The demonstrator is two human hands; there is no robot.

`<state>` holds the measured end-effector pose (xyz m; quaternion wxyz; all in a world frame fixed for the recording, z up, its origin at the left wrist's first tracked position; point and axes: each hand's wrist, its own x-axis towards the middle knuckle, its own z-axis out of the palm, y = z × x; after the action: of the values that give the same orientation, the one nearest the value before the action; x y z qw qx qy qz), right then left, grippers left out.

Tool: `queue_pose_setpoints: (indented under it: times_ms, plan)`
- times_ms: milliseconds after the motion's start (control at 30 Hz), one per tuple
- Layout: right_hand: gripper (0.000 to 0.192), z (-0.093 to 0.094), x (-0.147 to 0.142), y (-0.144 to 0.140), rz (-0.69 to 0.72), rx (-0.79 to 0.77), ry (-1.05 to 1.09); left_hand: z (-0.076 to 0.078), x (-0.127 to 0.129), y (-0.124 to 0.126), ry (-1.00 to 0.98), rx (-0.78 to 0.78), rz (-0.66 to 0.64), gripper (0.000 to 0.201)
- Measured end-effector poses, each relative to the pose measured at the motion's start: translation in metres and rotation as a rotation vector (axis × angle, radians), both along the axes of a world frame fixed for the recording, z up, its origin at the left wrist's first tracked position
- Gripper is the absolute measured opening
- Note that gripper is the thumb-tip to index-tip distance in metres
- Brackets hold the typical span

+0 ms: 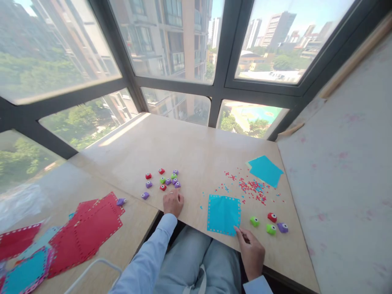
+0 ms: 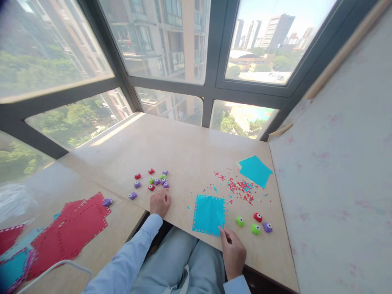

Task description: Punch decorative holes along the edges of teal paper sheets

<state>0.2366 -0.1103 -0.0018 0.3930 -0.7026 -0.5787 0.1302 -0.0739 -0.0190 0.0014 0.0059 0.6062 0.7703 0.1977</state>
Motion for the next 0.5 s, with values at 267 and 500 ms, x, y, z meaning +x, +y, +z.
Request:
queue_pose_setpoints:
  times_ms: [267,500]
  plan:
    - [0.066,0.009,-0.004,0.011,-0.143,-0.103,0.167,-0.003,-0.006,0.000,-0.126,0.002,0.001,0.031]
    - [0.071,0.013,-0.009,0.014,-0.200,-0.217,0.190,-0.003,-0.019,0.004,-0.431,0.036,0.059,0.043]
